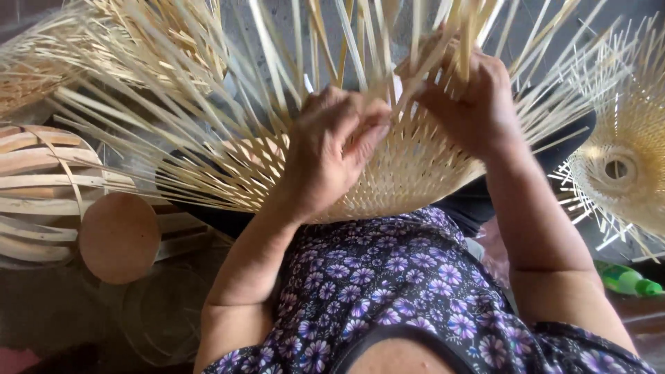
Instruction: Weaving a radial bamboo frame by hand using thin bamboo splints.
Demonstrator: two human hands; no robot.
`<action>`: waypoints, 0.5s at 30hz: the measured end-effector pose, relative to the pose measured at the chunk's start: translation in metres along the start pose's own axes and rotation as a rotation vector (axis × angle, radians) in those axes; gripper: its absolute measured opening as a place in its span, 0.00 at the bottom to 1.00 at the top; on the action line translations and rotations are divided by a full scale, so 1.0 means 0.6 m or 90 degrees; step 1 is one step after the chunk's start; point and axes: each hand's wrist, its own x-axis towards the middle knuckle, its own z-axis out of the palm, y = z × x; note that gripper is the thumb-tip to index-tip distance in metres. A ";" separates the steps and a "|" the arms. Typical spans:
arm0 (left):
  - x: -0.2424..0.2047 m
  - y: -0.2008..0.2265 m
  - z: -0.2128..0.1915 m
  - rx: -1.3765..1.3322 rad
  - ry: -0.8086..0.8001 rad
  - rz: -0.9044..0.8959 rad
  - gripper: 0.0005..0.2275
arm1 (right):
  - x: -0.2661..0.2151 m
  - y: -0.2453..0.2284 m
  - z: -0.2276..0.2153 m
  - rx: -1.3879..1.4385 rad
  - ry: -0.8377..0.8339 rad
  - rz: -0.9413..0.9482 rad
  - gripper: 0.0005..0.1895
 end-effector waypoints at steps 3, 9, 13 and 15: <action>0.016 0.033 -0.003 0.193 0.063 0.068 0.11 | 0.011 0.003 -0.006 0.176 -0.076 0.078 0.06; 0.042 0.040 -0.013 0.307 0.003 0.030 0.09 | 0.010 0.001 0.017 0.021 0.051 -0.236 0.11; 0.068 0.028 -0.026 0.133 -0.051 -0.104 0.16 | -0.006 -0.002 0.030 0.002 0.090 -0.271 0.10; 0.081 0.033 -0.034 0.047 -0.071 -0.177 0.22 | -0.008 0.012 0.030 -0.010 0.100 -0.299 0.10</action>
